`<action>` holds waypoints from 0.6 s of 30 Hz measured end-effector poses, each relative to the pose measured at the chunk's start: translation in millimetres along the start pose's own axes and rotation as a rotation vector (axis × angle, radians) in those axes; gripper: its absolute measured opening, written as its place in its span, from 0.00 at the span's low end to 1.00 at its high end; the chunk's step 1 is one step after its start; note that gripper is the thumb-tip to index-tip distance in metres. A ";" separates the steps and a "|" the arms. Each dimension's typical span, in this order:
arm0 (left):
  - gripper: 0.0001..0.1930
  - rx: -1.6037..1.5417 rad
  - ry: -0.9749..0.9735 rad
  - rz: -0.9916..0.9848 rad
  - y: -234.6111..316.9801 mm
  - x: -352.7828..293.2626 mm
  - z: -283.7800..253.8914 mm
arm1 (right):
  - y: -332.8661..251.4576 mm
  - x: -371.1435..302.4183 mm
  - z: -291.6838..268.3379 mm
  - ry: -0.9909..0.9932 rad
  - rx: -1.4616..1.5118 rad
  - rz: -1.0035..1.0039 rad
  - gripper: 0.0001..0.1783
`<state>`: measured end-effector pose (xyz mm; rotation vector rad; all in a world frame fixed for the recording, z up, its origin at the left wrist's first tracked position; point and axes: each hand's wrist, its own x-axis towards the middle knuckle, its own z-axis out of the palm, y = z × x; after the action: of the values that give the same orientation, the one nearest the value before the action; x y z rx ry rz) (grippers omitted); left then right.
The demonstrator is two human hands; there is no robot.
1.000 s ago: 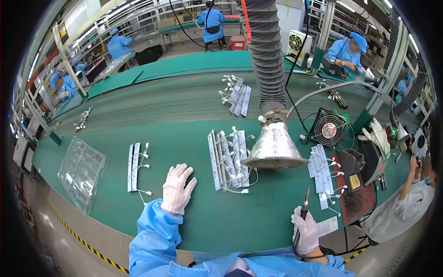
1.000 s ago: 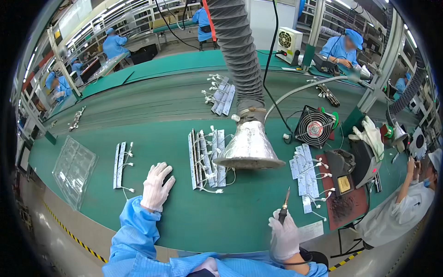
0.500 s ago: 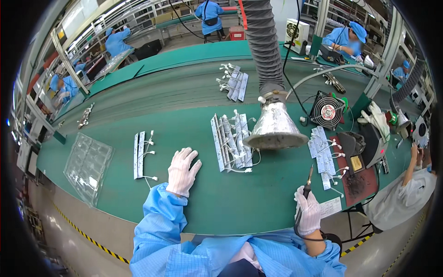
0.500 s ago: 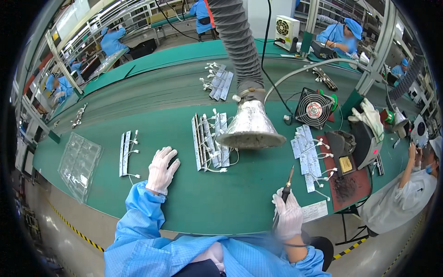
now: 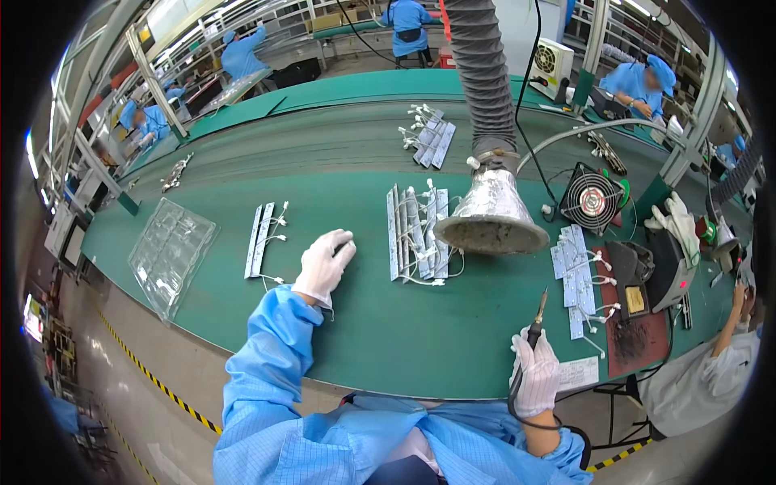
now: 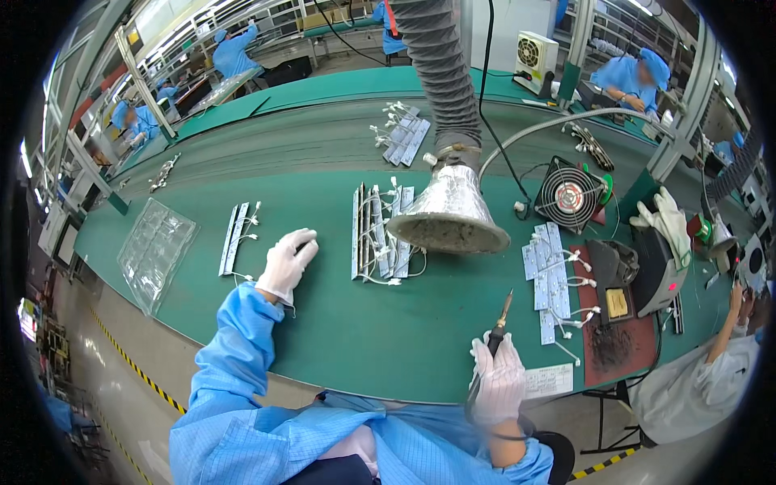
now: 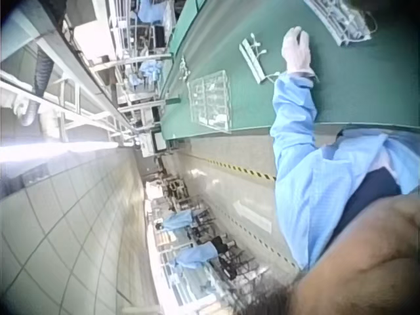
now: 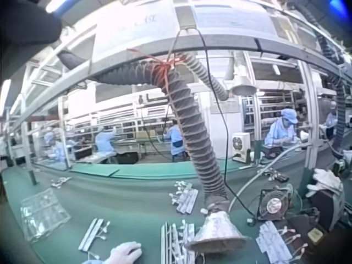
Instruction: Soldering components onto small circuit board strips at a workbench.
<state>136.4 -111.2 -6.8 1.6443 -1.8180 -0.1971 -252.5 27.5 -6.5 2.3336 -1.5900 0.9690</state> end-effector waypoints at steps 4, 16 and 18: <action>0.20 -0.057 -0.003 0.054 9.9 49.7 -9.7 | 0.5 5.6 1.5 0.012 0.062 -0.016 0.20; 0.35 0.283 -0.307 -0.280 56.0 253.6 103.7 | -0.1 11.8 4.9 0.051 0.161 0.028 0.22; 0.31 0.298 -0.293 -0.300 52.4 257.4 122.5 | -4.1 17.4 -7.0 0.046 0.087 0.030 0.18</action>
<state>28.9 -378.7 22.6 2.1971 -1.8709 -0.3257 -247.9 19.0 10.0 2.3316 -1.6009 1.1114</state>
